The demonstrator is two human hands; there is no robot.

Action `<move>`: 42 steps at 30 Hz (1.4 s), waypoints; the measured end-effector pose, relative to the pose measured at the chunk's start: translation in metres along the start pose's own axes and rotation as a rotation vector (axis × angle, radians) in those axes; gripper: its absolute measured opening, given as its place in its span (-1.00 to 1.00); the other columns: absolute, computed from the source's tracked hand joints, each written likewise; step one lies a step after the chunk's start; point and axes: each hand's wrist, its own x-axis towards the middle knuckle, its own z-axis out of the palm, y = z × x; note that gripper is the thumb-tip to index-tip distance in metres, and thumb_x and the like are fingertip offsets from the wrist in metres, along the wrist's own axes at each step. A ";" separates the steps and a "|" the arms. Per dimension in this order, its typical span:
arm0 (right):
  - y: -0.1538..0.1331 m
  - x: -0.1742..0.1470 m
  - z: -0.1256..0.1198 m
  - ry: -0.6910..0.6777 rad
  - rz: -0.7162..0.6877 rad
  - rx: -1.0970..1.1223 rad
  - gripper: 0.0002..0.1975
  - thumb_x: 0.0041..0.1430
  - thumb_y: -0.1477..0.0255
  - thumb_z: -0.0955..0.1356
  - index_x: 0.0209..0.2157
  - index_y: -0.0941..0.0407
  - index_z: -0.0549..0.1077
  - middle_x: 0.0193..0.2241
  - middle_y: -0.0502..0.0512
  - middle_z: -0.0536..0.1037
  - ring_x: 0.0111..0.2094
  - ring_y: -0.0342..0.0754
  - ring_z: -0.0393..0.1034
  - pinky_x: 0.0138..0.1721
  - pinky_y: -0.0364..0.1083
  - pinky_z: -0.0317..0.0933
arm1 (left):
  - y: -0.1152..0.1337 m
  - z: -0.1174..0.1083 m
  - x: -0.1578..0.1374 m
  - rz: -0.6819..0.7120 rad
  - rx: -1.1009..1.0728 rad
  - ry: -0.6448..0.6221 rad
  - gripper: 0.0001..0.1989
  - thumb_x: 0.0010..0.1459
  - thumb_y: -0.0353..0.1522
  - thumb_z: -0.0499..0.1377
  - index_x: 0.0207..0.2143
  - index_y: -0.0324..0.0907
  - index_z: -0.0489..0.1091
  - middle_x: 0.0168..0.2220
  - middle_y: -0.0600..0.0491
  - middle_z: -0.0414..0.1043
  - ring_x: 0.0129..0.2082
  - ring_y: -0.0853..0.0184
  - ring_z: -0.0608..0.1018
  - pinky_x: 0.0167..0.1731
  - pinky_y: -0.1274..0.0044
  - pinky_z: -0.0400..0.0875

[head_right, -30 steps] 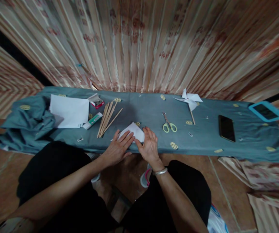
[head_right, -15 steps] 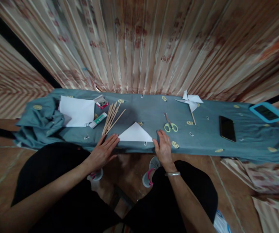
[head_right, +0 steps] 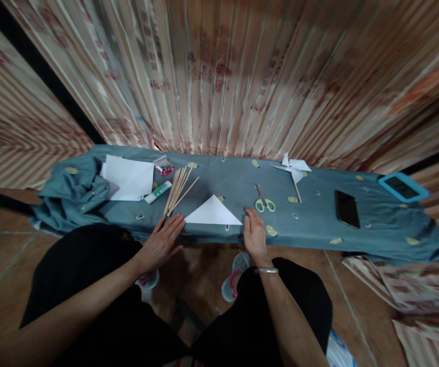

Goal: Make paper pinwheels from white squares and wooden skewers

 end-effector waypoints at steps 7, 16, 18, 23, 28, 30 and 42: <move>-0.027 0.015 0.010 -0.144 -0.011 0.090 -0.71 0.10 0.24 0.33 -0.23 0.12 0.54 0.02 0.29 0.49 0.07 0.17 0.34 0.11 0.15 0.17 | 0.002 -0.001 0.008 -0.048 -0.024 0.007 -0.48 0.24 -0.33 0.07 0.21 -0.35 0.16 0.26 -0.28 0.17 0.29 0.09 0.21 0.25 0.16 0.04; -0.057 0.035 0.002 0.133 0.069 0.331 -0.84 0.08 0.29 0.35 -0.41 0.08 0.49 0.05 0.23 0.45 0.06 0.10 0.35 0.12 0.11 0.13 | 0.006 -0.022 0.030 -0.143 -0.448 0.162 -0.45 0.25 -0.26 0.07 0.25 -0.27 0.13 0.32 -0.23 0.04 0.34 0.11 0.08 0.28 0.18 -0.02; -0.067 0.039 -0.002 0.195 0.036 0.312 -0.83 0.12 0.29 0.34 -0.39 0.09 0.50 0.11 0.24 0.39 0.12 0.10 0.29 0.14 0.11 0.10 | 0.009 -0.026 0.037 -0.227 -0.704 0.201 -0.43 0.22 -0.22 0.11 0.23 -0.23 0.16 0.33 -0.20 0.03 0.34 0.12 0.08 0.30 0.22 -0.06; -0.089 0.039 -0.002 0.202 -0.091 0.250 -0.84 0.19 0.31 0.32 -0.35 0.07 0.50 0.17 0.20 0.32 0.19 0.09 0.19 0.18 0.13 0.04 | 0.012 -0.032 0.066 -0.796 -1.710 0.189 -0.42 0.13 -0.05 0.14 0.10 -0.19 0.27 0.22 -0.23 0.23 0.22 0.05 0.32 0.22 0.19 0.12; -0.104 0.032 0.001 0.131 -0.212 0.229 -0.85 0.24 0.36 0.29 -0.30 0.06 0.49 0.19 0.19 0.30 0.19 0.07 0.19 0.17 0.13 0.06 | 0.001 -0.046 0.097 -0.964 -2.306 0.159 -0.56 0.22 -0.03 0.00 -0.12 -0.18 0.35 -0.04 -0.18 0.46 -0.06 0.05 0.54 0.00 0.07 0.35; -0.107 0.031 0.000 0.124 -0.234 0.216 -0.86 0.24 0.37 0.29 -0.30 0.06 0.49 0.18 0.21 0.31 0.17 0.07 0.21 0.16 0.13 0.08 | -0.005 -0.051 0.104 -0.972 -2.342 0.236 -0.68 0.23 -0.14 0.04 -0.18 -0.19 0.37 -0.17 -0.09 0.51 -0.17 0.11 0.58 -0.07 0.10 0.41; -0.038 0.060 -0.026 0.126 0.002 -0.076 -0.64 0.15 0.48 0.17 -0.09 0.16 0.48 0.01 0.28 0.50 0.06 0.11 0.37 0.10 0.11 0.19 | -0.017 -0.057 0.146 -1.050 -2.124 0.338 -0.89 0.12 -0.56 0.14 -0.37 -0.33 0.47 -0.47 -0.03 0.56 -0.47 0.33 0.60 -0.32 0.53 0.51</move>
